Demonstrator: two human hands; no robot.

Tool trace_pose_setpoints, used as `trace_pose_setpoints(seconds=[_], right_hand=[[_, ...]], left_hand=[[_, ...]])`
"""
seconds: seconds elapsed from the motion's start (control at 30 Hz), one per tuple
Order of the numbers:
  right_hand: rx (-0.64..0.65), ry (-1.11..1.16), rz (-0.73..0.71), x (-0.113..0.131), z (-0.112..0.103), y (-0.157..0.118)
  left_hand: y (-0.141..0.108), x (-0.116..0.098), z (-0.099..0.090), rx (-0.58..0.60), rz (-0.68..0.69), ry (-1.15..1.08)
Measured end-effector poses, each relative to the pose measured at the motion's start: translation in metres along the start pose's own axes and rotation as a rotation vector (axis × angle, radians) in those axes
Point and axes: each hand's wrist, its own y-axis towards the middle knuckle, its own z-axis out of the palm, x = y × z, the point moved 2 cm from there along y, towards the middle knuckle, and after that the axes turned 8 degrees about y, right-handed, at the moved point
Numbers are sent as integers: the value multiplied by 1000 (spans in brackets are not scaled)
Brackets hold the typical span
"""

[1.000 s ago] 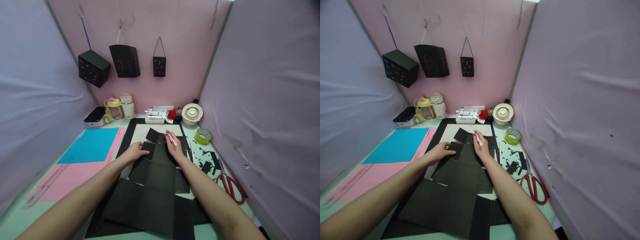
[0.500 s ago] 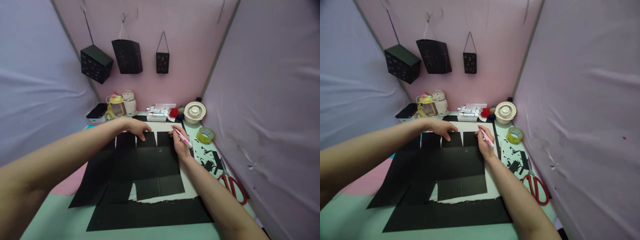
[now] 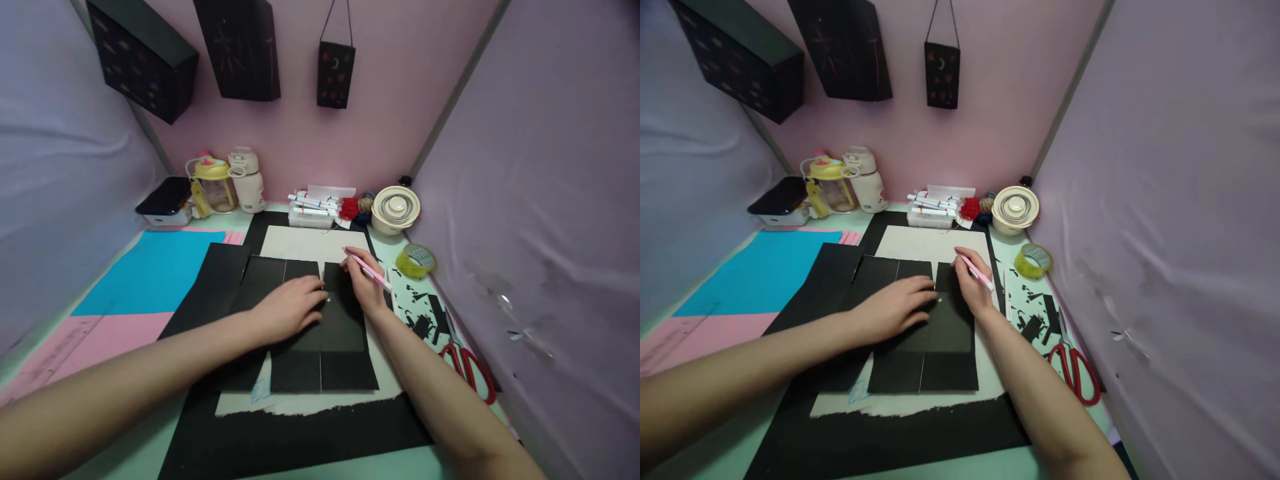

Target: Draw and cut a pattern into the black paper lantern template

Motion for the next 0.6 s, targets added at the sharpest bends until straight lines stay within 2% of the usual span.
trace_pose_setpoints(seconds=[0.17,0.3,0.43,0.6], right_hand=[[130,-17,249,13,-5,-5],[227,3,455,10,-12,-18],[303,-167,488,6,-18,-23],[261,-256,444,3,-18,-24]], left_hand=[[-18,-8,32,69,-1,-60],[-21,-6,40,37,-19,-57],[-22,-7,42,-17,-1,-73],[-22,-7,47,-43,-3,-78]])
